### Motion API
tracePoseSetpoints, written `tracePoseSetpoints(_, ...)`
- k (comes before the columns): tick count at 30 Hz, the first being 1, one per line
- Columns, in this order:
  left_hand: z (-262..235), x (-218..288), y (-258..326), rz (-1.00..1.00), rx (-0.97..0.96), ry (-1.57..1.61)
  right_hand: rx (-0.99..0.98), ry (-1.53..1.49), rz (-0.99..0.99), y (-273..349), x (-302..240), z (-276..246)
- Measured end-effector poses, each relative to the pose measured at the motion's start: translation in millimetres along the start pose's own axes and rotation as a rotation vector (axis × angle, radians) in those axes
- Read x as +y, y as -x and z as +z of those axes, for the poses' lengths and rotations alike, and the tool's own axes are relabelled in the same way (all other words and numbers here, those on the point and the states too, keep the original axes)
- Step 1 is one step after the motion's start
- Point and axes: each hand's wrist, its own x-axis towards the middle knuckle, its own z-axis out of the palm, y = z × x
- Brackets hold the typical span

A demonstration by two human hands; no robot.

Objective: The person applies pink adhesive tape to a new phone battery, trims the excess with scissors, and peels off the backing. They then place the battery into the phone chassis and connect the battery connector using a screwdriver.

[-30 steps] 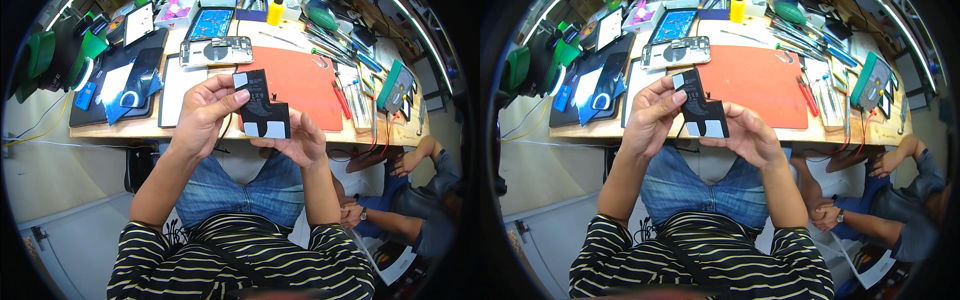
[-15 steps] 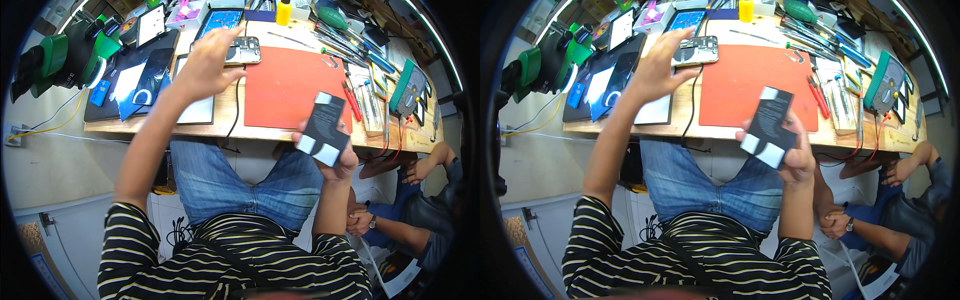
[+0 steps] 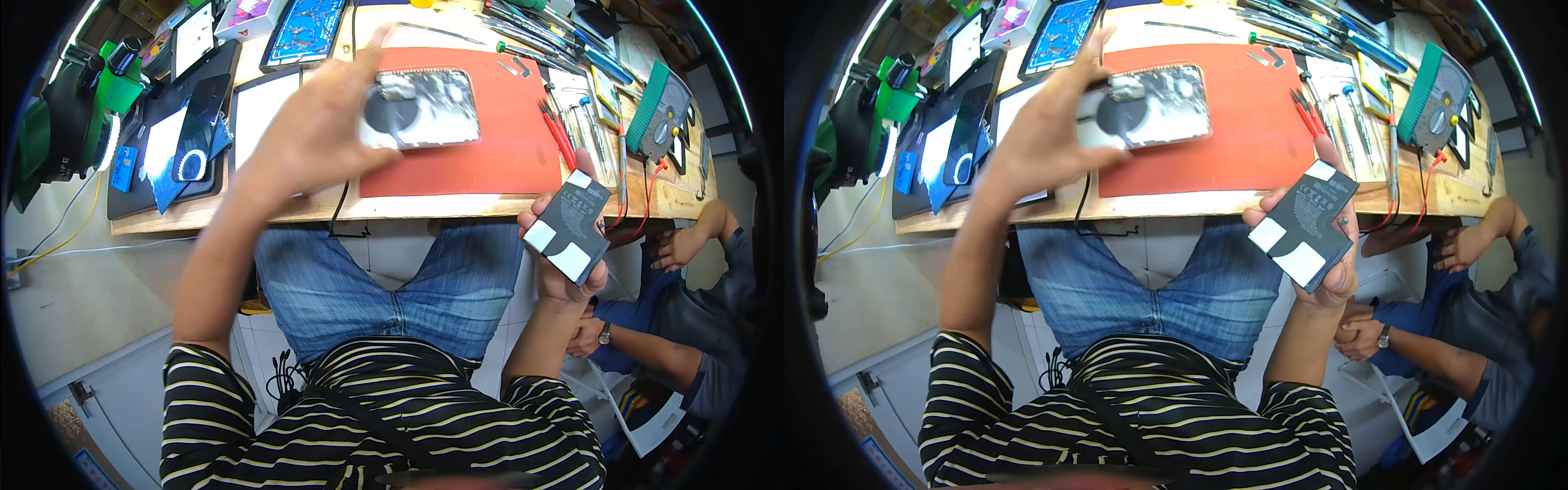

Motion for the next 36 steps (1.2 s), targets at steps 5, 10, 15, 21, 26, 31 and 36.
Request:
tracePoseSetpoints(5,44.6,28.7,9.6,0.058,-0.081,0.041,0.15,0.136,-0.01,-3.4,-4.5,12.2)
tracePoseSetpoints(10,31.2,48.0,27.7,0.24,0.12,0.064,0.213,0.175,-0.003,-4.3,-1.0,26.1)
tracePoseSetpoints(15,51.9,85.1,66.6,0.224,0.294,0.445,0.359,0.277,0.012,1.1,37.7,54.8)
tracePoseSetpoints(21,68.9,71.4,74.3,0.202,0.489,0.27,0.354,0.25,0.02,-2.4,52.9,66.7)
tracePoseSetpoints(26,63.1,68.7,73.9,0.128,0.488,0.445,0.26,0.319,0.103,-2.6,50.5,67.2)
tracePoseSetpoints(31,50.1,62.5,79.8,-0.43,0.398,1.273,0.172,1.216,-0.15,-8.5,16.8,49.5)
tracePoseSetpoints(36,44.2,56.6,80.8,-0.511,0.32,1.342,-0.213,1.703,-0.379,-27.6,-2.1,51.9)
